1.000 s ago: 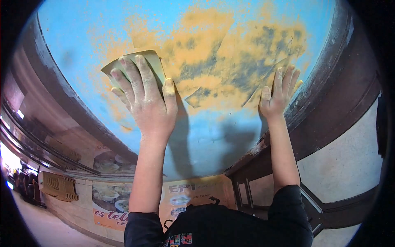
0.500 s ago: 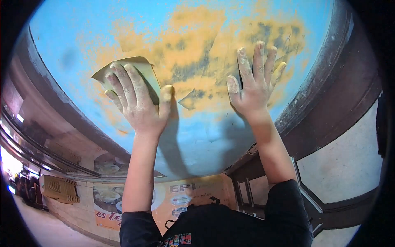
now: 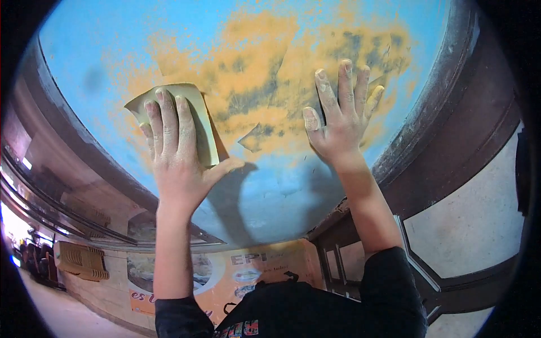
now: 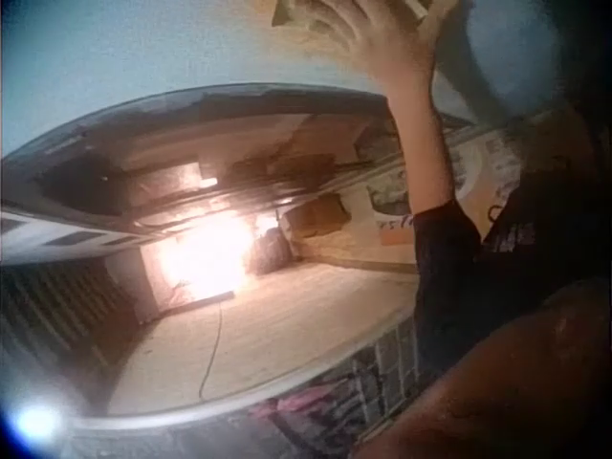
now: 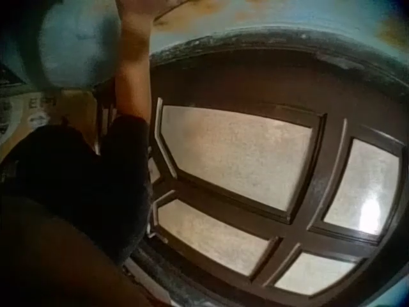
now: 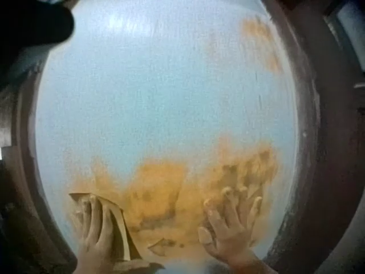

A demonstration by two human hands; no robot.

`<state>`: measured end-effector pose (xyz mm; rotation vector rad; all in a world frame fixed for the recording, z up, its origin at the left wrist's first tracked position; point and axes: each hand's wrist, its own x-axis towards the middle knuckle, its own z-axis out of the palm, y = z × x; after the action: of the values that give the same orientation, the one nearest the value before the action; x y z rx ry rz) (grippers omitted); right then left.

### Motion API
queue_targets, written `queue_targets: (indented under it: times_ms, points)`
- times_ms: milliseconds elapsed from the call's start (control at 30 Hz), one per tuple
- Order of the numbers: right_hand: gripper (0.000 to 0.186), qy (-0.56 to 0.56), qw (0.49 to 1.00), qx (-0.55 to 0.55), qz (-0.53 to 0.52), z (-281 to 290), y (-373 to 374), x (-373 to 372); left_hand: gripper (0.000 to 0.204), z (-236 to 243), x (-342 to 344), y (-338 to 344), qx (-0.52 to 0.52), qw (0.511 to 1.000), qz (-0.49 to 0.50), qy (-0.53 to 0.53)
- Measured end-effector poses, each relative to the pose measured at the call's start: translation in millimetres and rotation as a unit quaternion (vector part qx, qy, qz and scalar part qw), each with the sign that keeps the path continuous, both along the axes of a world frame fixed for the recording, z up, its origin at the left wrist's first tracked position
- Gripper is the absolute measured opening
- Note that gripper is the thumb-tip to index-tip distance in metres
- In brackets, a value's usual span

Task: Sanding a patch on a ceiling using sandpaper.

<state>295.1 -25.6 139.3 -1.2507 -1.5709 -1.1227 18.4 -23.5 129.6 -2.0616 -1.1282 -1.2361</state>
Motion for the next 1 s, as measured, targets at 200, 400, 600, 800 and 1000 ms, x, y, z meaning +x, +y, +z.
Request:
queue_targets:
  times_ms: [200,400,600,800,1000]
  points:
    - [0.056,0.007,1.000,0.000,0.012,3.7,-4.1,-0.6,0.077,6.8,-16.1,-6.4,-0.036,0.996,0.038,0.079]
    - [0.058,-0.004,1.000,0.019,0.022,0.6,-0.9,1.2,0.074,-40.4,-8.7,-0.5,0.004,1.000,-0.003,0.028]
    - [0.058,-0.004,0.999,0.026,0.019,3.6,-4.3,-3.4,0.059,-44.7,-26.7,19.6,0.098,0.994,0.040,-0.024]
    - [0.056,0.000,1.000,0.019,0.011,2.9,-4.8,-1.9,0.055,41.3,-42.9,24.0,0.152,0.988,-0.006,-0.026]
    - [0.058,0.016,0.998,0.031,0.049,0.9,2.4,-4.8,0.053,-74.0,-37.4,21.4,0.067,0.997,0.023,-0.026]
